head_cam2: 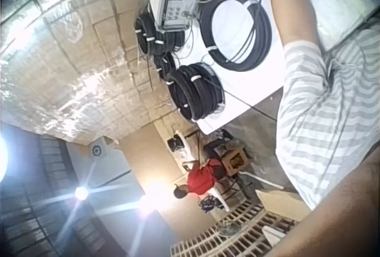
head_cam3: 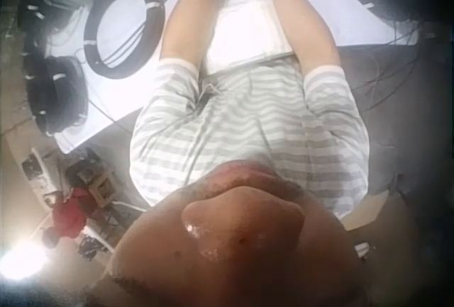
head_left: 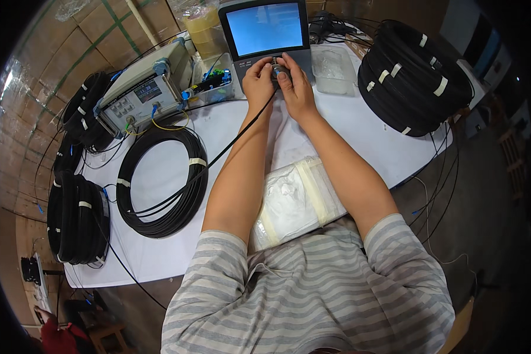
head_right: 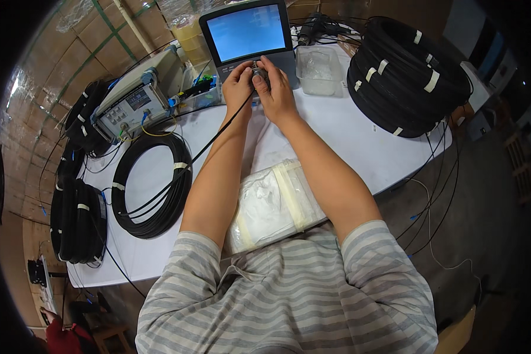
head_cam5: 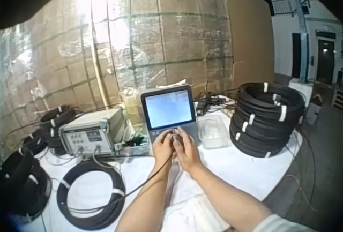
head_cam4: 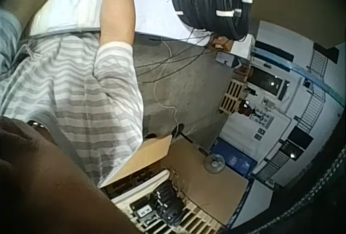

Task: Inspecting the connector end-face of a fiber optic cable using a digital microscope.

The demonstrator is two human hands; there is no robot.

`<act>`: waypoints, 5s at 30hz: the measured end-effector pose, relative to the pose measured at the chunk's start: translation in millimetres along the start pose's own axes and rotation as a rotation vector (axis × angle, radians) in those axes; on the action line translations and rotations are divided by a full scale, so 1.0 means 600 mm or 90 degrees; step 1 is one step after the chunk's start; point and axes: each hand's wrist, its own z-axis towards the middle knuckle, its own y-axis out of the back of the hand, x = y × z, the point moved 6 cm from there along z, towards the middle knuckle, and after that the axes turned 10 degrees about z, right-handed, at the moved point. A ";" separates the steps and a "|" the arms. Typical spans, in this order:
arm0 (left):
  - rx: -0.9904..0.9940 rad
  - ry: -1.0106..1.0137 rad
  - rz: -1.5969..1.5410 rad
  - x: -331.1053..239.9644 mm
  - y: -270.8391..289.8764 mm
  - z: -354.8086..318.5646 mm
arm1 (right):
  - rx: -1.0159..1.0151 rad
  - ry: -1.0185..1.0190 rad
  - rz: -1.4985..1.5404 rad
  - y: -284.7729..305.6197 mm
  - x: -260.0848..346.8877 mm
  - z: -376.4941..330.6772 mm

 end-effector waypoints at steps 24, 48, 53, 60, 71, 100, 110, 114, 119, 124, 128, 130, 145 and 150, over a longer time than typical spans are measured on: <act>0.024 -0.083 0.169 -0.020 -0.002 0.001 | 0.019 0.035 -0.051 0.003 0.010 0.002; 0.013 -0.088 0.158 -0.014 -0.001 0.002 | 0.015 0.071 -0.082 0.004 0.018 0.003; 0.014 -0.073 0.133 -0.011 -0.001 0.002 | 0.014 0.063 -0.079 0.003 0.014 0.002; 0.017 -0.081 0.162 -0.008 0.001 0.004 | 0.004 0.078 -0.119 0.002 0.014 0.003; 0.015 -0.063 0.137 -0.008 0.001 0.003 | 0.000 0.075 -0.126 0.002 0.013 0.002; -0.004 -0.107 0.170 -0.015 -0.002 0.001 | 0.019 0.079 -0.091 0.001 0.018 0.002; 0.024 -0.087 0.164 -0.016 0.000 0.002 | 0.018 0.076 -0.090 0.001 0.014 0.003; 0.021 -0.066 0.141 -0.008 0.001 0.005 | 0.020 0.070 -0.104 0.002 0.012 0.003; 0.014 -0.060 0.137 -0.004 0.002 0.007 | 0.016 0.061 -0.108 0.003 0.012 0.003; 0.018 -0.081 0.123 -0.006 0.001 0.007 | 0.010 0.056 -0.090 0.004 0.012 0.005; -0.008 -0.092 0.139 -0.011 0.002 0.002 | -0.066 0.040 -0.072 0.014 0.006 0.001; 0.006 -0.070 0.173 -0.010 -0.003 0.001 | -0.096 -0.008 -0.066 0.023 -0.016 -0.001; -0.003 -0.070 0.129 -0.005 -0.001 0.001 | -0.176 -0.231 0.052 0.040 -0.101 -0.010; -0.003 -0.059 0.143 -0.007 -0.003 -0.002 | -0.175 -0.254 0.023 0.045 -0.102 -0.010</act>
